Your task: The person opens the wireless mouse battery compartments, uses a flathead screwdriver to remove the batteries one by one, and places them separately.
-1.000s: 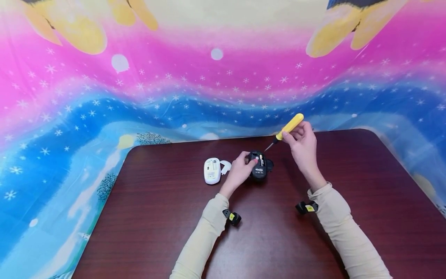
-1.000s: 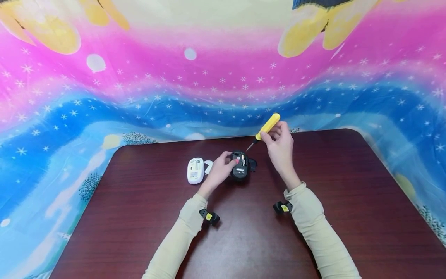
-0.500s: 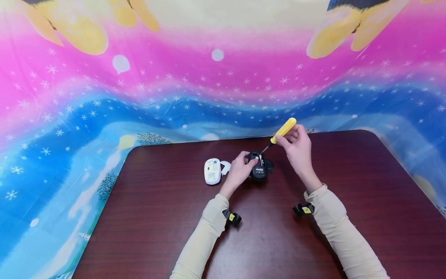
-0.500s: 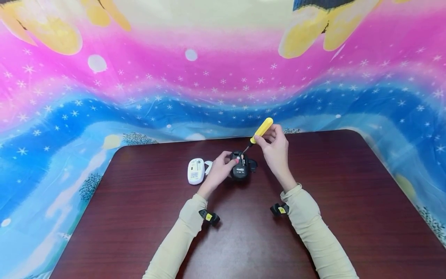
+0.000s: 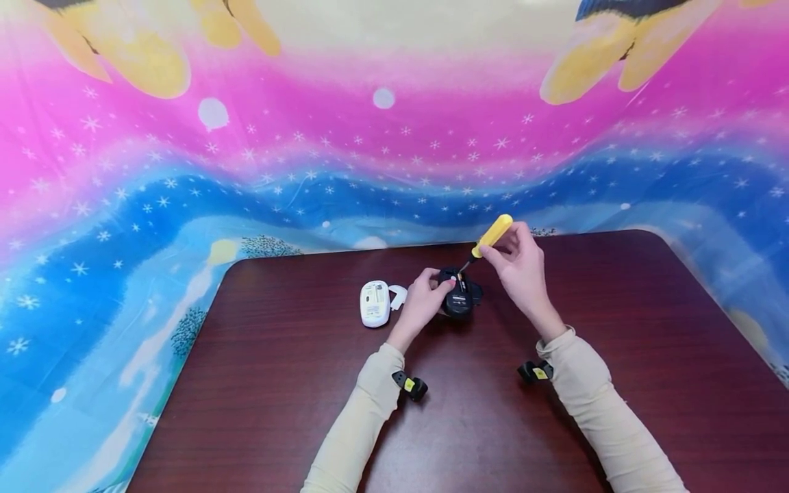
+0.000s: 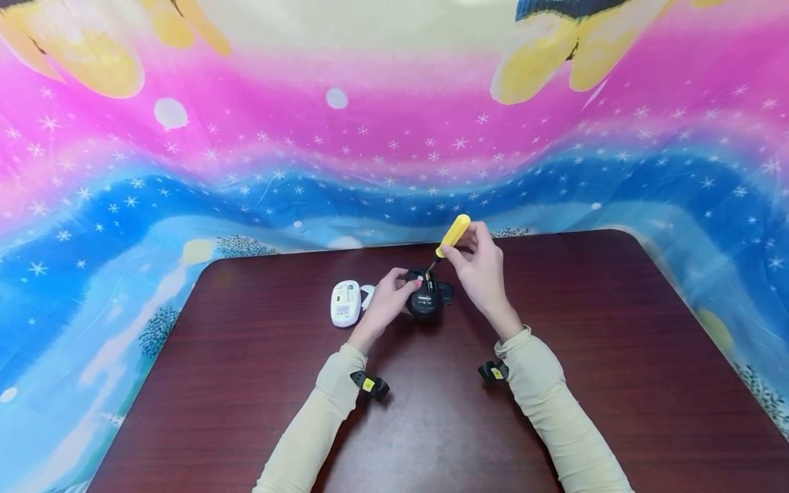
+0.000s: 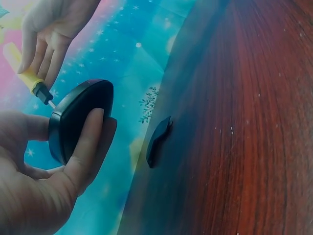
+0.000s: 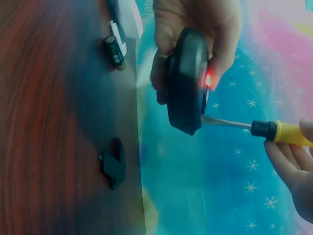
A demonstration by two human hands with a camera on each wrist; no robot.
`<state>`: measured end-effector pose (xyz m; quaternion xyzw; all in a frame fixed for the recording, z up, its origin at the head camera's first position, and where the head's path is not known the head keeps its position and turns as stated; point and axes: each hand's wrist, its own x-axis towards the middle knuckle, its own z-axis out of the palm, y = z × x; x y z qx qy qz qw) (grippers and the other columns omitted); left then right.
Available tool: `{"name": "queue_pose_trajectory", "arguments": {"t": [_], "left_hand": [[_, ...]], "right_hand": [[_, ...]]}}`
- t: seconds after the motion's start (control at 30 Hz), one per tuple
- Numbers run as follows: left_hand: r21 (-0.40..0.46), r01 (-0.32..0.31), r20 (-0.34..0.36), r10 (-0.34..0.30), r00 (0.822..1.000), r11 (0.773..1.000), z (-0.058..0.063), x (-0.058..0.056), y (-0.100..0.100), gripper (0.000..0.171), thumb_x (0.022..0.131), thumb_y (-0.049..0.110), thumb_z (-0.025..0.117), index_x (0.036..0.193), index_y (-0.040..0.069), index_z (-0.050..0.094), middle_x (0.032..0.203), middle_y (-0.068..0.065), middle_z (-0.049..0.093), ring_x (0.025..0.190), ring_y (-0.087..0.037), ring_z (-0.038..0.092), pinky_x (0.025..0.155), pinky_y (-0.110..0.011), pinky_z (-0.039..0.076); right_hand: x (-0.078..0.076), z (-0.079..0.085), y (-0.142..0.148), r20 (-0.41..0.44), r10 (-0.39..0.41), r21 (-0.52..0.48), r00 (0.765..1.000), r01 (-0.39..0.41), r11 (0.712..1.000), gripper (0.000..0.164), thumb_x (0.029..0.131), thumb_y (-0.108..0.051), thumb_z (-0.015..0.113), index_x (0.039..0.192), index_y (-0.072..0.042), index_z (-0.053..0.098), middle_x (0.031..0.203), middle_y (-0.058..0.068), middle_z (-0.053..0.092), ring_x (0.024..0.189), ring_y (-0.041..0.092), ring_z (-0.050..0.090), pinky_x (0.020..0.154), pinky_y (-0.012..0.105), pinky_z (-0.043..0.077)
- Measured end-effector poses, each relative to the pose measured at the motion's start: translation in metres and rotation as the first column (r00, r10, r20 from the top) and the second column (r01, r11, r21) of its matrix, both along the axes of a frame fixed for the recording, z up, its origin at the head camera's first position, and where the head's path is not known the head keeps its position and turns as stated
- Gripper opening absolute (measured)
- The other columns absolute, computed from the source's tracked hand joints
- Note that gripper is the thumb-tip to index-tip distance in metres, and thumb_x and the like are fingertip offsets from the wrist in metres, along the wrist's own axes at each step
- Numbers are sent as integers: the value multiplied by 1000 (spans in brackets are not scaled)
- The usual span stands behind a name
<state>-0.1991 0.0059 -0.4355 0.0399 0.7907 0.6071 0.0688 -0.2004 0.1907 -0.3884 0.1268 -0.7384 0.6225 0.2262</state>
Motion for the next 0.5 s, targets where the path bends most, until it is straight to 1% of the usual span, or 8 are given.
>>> {"name": "queue_pose_trajectory", "arguments": {"t": [0.07,0.13,0.2,0.23,0.33,0.4,0.43,0.5], "left_hand": [[52,4,31,-5,1000,999,0,1,0,38,100,24,65,129,1,60,98,-13,73,83,-22,71,69,-35,61],[114,3,57,-9,998,993,-1,1,1,37,100,23,66,128,-1,59,97,-15,73,82,-25,73,70,-40,62],[171,1,73,-13,997,985,-2,1,2,36,99,20,65,126,-2,59,96,-16,72,80,-28,74,70,-46,62],[180,-4,73,-10,997,984,-2,1,2,35,99,20,66,125,-3,59,95,-16,72,79,-28,74,70,-46,62],[162,-11,57,1,998,987,-4,1,2,34,98,18,66,123,-2,60,92,-14,72,76,-23,72,68,-42,62],[121,-8,35,4,999,993,-4,1,2,33,97,18,67,124,-1,62,91,-13,71,75,-19,69,65,-36,61],[100,-3,22,1,1000,995,-5,1,2,34,97,18,67,124,-1,62,91,-13,71,76,-17,68,64,-34,61],[72,22,0,-22,1000,997,-4,1,1,35,98,18,67,126,0,62,94,-14,72,76,-17,67,63,-32,60]], "right_hand": [[0,-2,-1,-21,15,29,1000,-14,999,35,92,6,73,117,11,49,112,24,70,98,6,68,86,19,55],[0,-4,-1,-30,20,63,999,-18,998,34,93,6,73,118,10,49,113,26,70,98,4,68,86,18,55],[-1,-6,-2,-31,19,87,999,-16,996,34,94,5,72,118,10,49,113,26,71,99,3,67,85,17,55],[-1,-7,-2,-29,17,93,999,-15,996,34,94,5,72,119,9,49,114,26,71,99,2,67,85,17,55],[-4,-8,-1,-13,23,79,1000,-21,997,35,95,3,71,119,10,48,115,27,69,100,3,67,85,18,55],[-6,-9,-1,7,40,46,999,-41,998,34,96,3,70,120,10,47,115,28,68,101,4,67,84,20,56],[-7,-9,-1,21,55,26,998,-55,998,33,97,2,69,121,11,47,115,28,66,101,5,68,84,22,57],[-9,-10,0,54,87,-12,995,-86,996,31,100,0,66,122,11,48,114,26,64,100,7,69,84,26,58]]}}
